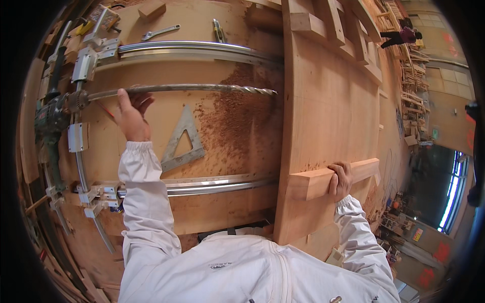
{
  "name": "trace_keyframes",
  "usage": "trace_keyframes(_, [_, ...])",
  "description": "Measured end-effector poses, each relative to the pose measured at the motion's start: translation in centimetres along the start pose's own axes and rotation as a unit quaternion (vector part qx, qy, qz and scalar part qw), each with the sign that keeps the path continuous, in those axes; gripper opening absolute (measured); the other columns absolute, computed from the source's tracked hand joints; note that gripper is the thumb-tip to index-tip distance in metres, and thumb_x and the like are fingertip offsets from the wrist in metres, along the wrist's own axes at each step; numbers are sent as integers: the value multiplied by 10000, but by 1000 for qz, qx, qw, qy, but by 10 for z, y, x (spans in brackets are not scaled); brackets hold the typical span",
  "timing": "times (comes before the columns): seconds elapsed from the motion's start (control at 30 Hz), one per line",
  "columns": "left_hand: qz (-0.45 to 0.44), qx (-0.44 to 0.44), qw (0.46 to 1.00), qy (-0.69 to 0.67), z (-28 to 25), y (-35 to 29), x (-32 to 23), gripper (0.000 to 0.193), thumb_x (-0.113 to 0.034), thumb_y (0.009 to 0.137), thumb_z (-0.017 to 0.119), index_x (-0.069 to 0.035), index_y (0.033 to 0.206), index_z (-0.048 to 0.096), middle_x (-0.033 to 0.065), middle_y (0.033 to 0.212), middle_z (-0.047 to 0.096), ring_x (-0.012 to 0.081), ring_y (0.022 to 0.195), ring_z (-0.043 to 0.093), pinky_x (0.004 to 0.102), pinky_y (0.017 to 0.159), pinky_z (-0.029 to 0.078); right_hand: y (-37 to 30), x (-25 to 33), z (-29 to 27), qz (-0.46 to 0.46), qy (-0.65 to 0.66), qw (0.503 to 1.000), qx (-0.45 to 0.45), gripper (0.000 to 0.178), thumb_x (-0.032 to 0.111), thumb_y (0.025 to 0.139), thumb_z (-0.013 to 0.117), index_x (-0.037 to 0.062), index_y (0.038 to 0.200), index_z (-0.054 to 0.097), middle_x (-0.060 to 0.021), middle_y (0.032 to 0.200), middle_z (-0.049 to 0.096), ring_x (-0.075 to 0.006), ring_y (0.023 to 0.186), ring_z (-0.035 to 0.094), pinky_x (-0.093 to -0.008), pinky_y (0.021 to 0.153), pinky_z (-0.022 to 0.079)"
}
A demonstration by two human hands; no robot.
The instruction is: The person uses a hand drill to bore holes into a large wooden panel, then positions and aligns a curved wooden piece against the panel. The person repeats the drilling and alignment process multiple times while another person works nearby.
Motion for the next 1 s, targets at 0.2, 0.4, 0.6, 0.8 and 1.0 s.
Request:
trace_keyframes(0.2, [30,1,993,-116,-2,4,2,317,-319,1101,535,-21,1136,638,150,1090,721,273,992,710,407,895,614,3,-4,3,6,8,1000,16,313,206,900,533,-37,1022,689,-260,1078,617,-422,1021,605,-499,919,499])
trace_keyframes(0.4, [14,6,993,-114,5,-2,2,322,-356,1094,544,-42,1133,604,156,1104,706,295,1046,692,449,998,566,4,-8,4,1,0,999,33,336,227,898,524,-44,1015,684,-263,1063,618,-423,1018,599,-514,917,493])
trace_keyframes(0.6, [6,10,996,-89,22,-18,2,357,-369,1092,544,-21,1145,599,174,1102,705,293,1044,690,441,1001,563,11,-6,0,0,1,999,45,347,252,899,519,-40,1000,676,-251,1031,618,-419,1006,597,-521,899,492])
trace_keyframes(0.8, [-8,-2,995,-99,26,-23,7,386,-379,1097,529,-8,1158,617,177,1105,705,291,1049,686,422,1024,541,12,-6,1,3,4,999,50,361,277,914,514,-37,996,673,-243,1018,617,-412,999,598,-523,885,493])
trace_keyframes(1.0, [0,1,995,-96,22,-21,9,422,-397,1095,526,5,1178,628,181,1117,698,283,1065,672,413,1055,510,10,-7,3,10,-5,999,52,382,288,927,501,-43,1010,672,-243,1017,615,-416,998,593,-521,888,486])
Point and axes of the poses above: each hand's wrist, its own y-axis towards the middle knuckle, its own z-axis out of the palm, x = y × z, the point moved 4 cm from there along y, towards the middle knuckle
